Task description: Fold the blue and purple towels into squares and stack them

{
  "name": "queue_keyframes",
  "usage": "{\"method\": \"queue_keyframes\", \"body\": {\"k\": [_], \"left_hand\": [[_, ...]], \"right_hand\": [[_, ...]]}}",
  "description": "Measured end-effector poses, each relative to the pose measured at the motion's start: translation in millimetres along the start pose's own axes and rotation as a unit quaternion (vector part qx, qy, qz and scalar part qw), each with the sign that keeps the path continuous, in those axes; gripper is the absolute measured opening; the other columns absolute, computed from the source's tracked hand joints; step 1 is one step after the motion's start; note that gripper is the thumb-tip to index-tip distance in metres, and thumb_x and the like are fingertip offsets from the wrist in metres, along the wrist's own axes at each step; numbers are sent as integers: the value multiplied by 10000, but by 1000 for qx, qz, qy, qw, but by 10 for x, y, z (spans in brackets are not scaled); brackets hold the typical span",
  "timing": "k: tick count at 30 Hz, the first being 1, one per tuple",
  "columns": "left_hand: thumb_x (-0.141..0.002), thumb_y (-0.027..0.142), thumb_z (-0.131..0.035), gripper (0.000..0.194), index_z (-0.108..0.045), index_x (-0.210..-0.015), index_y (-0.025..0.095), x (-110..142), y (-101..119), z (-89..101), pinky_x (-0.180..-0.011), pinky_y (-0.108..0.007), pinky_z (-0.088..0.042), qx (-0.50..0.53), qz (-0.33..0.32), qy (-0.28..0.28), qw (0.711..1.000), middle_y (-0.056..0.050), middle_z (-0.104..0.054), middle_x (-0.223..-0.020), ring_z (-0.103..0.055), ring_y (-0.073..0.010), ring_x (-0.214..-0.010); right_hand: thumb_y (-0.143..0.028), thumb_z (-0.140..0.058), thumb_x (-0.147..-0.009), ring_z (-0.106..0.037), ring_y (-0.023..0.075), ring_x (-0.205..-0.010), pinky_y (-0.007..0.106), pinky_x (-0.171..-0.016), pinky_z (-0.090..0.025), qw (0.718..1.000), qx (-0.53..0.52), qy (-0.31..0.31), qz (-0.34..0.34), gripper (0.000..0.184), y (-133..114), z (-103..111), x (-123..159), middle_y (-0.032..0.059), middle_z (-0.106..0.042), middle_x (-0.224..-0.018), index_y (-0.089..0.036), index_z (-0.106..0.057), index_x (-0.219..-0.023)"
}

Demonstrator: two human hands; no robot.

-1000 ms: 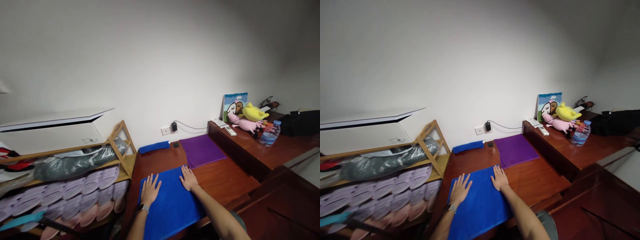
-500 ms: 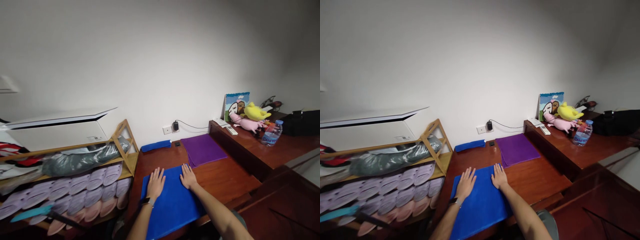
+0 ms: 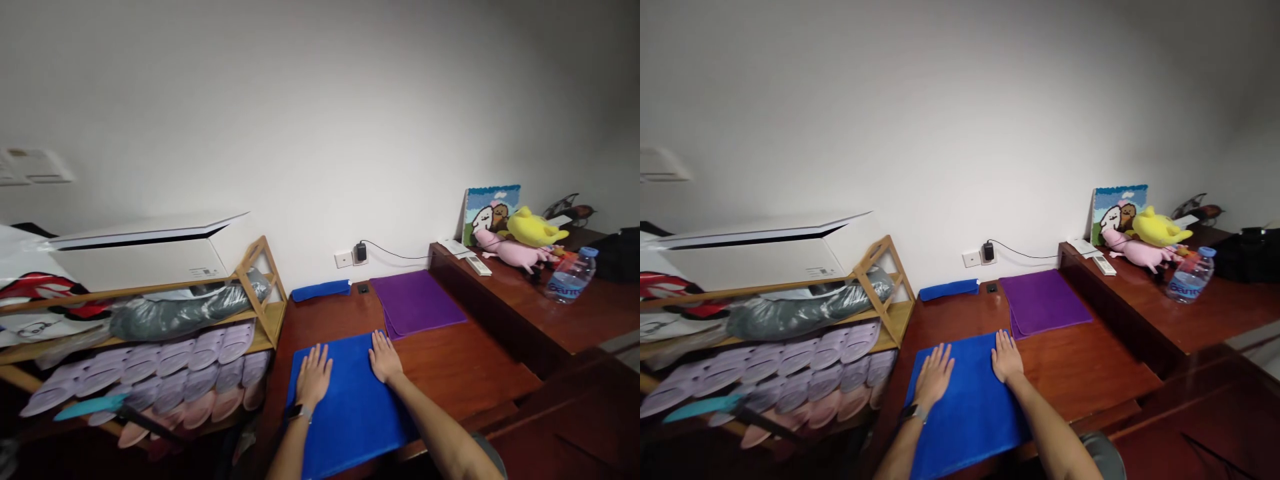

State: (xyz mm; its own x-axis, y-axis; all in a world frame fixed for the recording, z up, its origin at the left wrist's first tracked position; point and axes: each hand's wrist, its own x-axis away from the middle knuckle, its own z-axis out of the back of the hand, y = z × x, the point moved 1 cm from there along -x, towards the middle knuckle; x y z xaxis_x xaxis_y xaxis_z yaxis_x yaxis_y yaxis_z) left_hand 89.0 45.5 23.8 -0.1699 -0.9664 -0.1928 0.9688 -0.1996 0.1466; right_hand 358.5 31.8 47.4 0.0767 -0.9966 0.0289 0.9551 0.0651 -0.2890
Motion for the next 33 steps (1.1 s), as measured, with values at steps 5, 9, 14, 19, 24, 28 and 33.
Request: {"method": "queue_keyframes", "body": {"k": [5, 9, 14, 19, 24, 28, 33], "left_hand": [[-1081, 445, -284, 656, -466, -1635, 144, 61, -620, 44, -1312, -537, -363, -6, 47, 23, 999, -177, -442, -1724, -404, -320, -1611], [-1077, 445, -283, 645, -492, -1623, 173, 52, -615, -59, -1306, -530, -372, -4, 46, 47, 998, -163, -477, -1709, -417, -309, -1605], [-1065, 442, -282, 643, -540, -1590, 173, 54, -640, -53, -1290, -594, -379, -7, 31, 70, 997, -170, -534, -1664, -479, -334, -1564], [-1079, 400, -272, 632, -518, -1603, 145, -10, -274, 52, -1331, -571, -323, -8, -14, 94, 995, -171, -475, -1702, -425, -318, -1599], [-1112, 418, -264, 602, -474, -1630, 194, -111, 870, -105, -1317, -511, -378, 17, -117, 64, 991, -127, -487, -1697, -438, -270, -1593], [-1110, 408, -295, 562, -554, -1579, 237, -79, 1220, -237, -1275, -555, -434, 22, -122, 51, 991, -134, -550, -1647, -497, -300, -1553], [-1103, 413, -341, 541, -526, -1597, 293, -38, 674, -186, -1288, -601, -400, 16, -74, 46, 996, -124, -516, -1674, -483, -328, -1561]], "right_hand": [[-406, -161, -1114, -103, 221, -1687, 408, -1365, -76, 1000, -5, -14, -4, 712, -8, 43, -4, 101, -138, -1801, -57, -179, -1734], [-410, -172, -1111, -95, 226, -1688, 401, -1363, -78, 999, 2, -40, -3, 721, 3, 88, -19, 109, -126, -1804, -43, -175, -1732], [-440, -165, -1117, -103, 221, -1687, 390, -1363, -67, 1000, -2, -23, -4, 734, 33, 121, 35, 116, -143, -1802, -39, -190, -1731], [-431, -145, -1121, -95, 217, -1687, 375, -1363, -63, 1000, -9, -16, -3, 727, 25, 116, 74, 111, -144, -1804, -35, -193, -1729], [-371, -179, -1112, -130, 221, -1683, 384, -1363, -94, 1000, 0, 2, 2, 699, 5, 122, 86, 125, -181, -1791, -30, -244, -1718], [-386, -240, -1100, -138, 261, -1684, 451, -1371, -27, 999, 15, 46, 14, 682, 2, 140, 105, 116, -282, -1768, -77, -349, -1698], [-447, -278, -1095, -124, 282, -1685, 519, -1369, -31, 999, -6, 48, -2, 691, -1, 158, 88, 73, -299, -1769, -141, -336, -1712]]}}
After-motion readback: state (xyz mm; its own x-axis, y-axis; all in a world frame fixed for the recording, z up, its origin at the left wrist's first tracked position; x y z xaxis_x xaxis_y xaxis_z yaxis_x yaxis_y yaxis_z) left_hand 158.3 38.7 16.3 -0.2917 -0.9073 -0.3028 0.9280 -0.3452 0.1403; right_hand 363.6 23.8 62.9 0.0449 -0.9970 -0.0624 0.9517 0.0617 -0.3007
